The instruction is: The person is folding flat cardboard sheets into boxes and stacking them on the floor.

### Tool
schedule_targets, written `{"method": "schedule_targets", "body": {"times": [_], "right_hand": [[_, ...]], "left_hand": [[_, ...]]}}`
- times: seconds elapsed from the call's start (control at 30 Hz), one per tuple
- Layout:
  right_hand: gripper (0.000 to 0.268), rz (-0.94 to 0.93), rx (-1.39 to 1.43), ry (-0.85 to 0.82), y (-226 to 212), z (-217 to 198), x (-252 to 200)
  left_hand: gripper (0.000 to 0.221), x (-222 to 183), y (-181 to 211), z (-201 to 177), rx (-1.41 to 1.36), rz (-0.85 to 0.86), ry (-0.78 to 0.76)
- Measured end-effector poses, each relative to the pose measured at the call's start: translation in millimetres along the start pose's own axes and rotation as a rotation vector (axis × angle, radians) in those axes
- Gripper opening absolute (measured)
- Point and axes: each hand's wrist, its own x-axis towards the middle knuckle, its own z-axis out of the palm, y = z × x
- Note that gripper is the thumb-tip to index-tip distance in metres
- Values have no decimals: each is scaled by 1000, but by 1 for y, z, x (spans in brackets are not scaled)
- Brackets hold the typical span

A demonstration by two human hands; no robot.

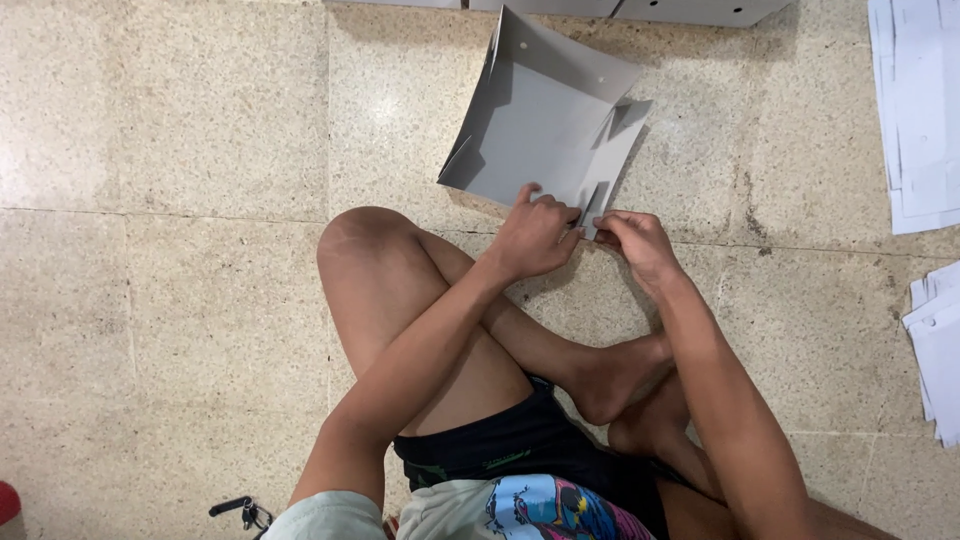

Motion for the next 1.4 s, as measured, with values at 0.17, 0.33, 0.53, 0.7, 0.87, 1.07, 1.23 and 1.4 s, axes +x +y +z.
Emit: {"method": "schedule_targets", "body": {"times": [0.17,0.33,0.53,0.7,0.87,1.07,1.23,1.4], "right_hand": [[11,93,136,41,-38,24,-36],[13,114,246,85,-45,37,-44],[18,41,160,107,-51,43,-51],[18,6,126,134,-25,38,-33],[16,21,-187,98,1,16,-4],[8,88,156,-39,-18,10,-14],[6,16,45,-26,-36,21,-28],[6,-57,67,-40,-30,21,-26]], "left_hand": [[32,-2,3,-6,-12,-6,-10],[34,-2,2,-6,-66,-45,-6],[29,1,-2,-2,-107,-62,9],[30,-2,4,-5,-79,-84,25],[34,0,8,-12,-44,-124,-55],[27,4,-9,16,118,-6,166],[27,2,-3,2,48,-57,31],[26,0,-1,1,46,-59,53]]}}
